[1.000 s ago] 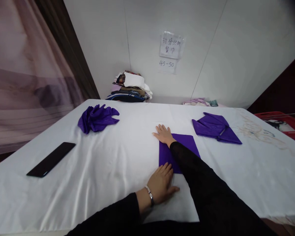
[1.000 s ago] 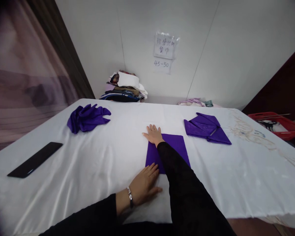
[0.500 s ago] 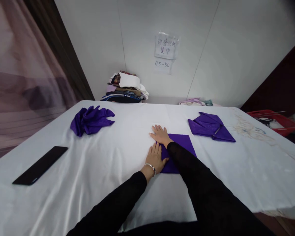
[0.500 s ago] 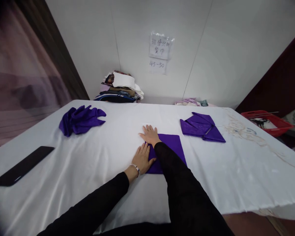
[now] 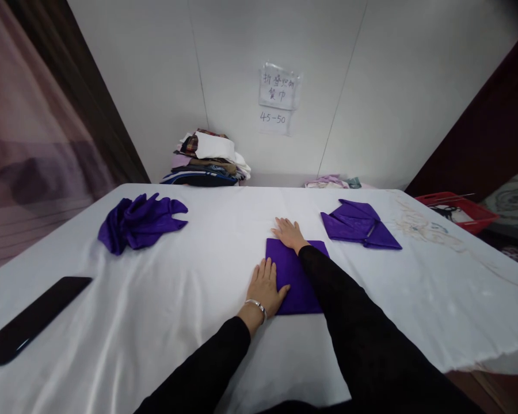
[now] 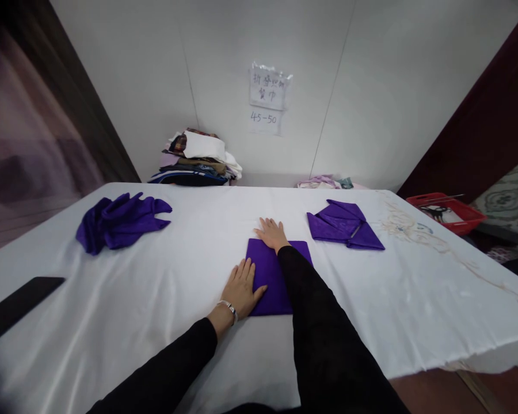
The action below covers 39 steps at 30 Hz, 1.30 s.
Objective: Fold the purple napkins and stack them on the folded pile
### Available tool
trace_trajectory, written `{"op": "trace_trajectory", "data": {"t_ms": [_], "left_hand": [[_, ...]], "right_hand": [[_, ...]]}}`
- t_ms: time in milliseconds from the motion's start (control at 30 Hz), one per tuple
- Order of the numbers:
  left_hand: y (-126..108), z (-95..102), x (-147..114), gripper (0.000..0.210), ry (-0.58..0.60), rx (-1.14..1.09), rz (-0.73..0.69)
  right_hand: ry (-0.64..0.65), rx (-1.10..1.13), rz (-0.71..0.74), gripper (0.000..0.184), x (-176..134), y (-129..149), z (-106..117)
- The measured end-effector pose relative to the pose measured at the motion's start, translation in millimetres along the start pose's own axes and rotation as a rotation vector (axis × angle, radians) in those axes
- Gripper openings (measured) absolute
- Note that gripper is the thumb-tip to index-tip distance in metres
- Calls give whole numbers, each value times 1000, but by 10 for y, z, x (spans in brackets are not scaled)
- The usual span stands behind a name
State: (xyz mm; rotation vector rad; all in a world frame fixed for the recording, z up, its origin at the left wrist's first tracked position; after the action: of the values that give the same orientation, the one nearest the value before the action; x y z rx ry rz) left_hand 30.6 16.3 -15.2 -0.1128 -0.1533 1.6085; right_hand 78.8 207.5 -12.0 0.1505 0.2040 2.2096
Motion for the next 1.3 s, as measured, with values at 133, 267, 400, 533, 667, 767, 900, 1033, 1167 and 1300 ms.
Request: {"op": "trace_trajectory", "data": {"t_ms": [133, 267, 400, 533, 667, 767, 900, 1033, 1167, 1300], "left_hand": [[2, 5, -1, 76, -1, -6, 0], [15, 8, 1, 73, -9, -12, 3], [17, 14, 4, 72, -12, -16, 5], [15, 25, 14, 74, -7, 9, 7], [6, 30, 22, 76, 11, 23, 4], [-21, 42, 13, 74, 21, 7, 1], [-15, 105, 25, 68, 32, -106, -16], [235, 235, 165, 44, 78, -248, -25], [646, 401, 416, 46, 46, -248, 90], [537, 389, 642, 48, 70, -230, 22]], "right_hand": [[-56, -29, -55, 65, -138, -344, 116], [-81, -50, -89, 63, -332, -672, 217], [-73, -41, -119, 62, -529, -955, 294], [-95, -27, -173, 61, -653, -979, 393], [-115, 49, -96, 61, -726, -394, 364], [-74, 106, 51, 62, -841, 262, 200], [36, 178, 185, 67, -1008, 825, -7], [82, 195, 174, 68, -1008, 926, -18], [112, 158, 227, 69, -967, 995, -34], [118, 67, 303, 68, -1001, 1066, -110]]}}
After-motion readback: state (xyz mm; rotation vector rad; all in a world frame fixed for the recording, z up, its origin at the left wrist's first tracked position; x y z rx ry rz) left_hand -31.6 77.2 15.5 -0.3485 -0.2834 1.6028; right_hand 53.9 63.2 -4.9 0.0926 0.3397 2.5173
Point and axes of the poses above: each hand's wrist, its own x-axis towards the middle knuckle, its own z-axis out of the back of the hand, y = z × x, the point moved 9 cm from there along x, towards the middle knuckle, and after that the axes turned 9 degrees about z, right-handed, at the moved point
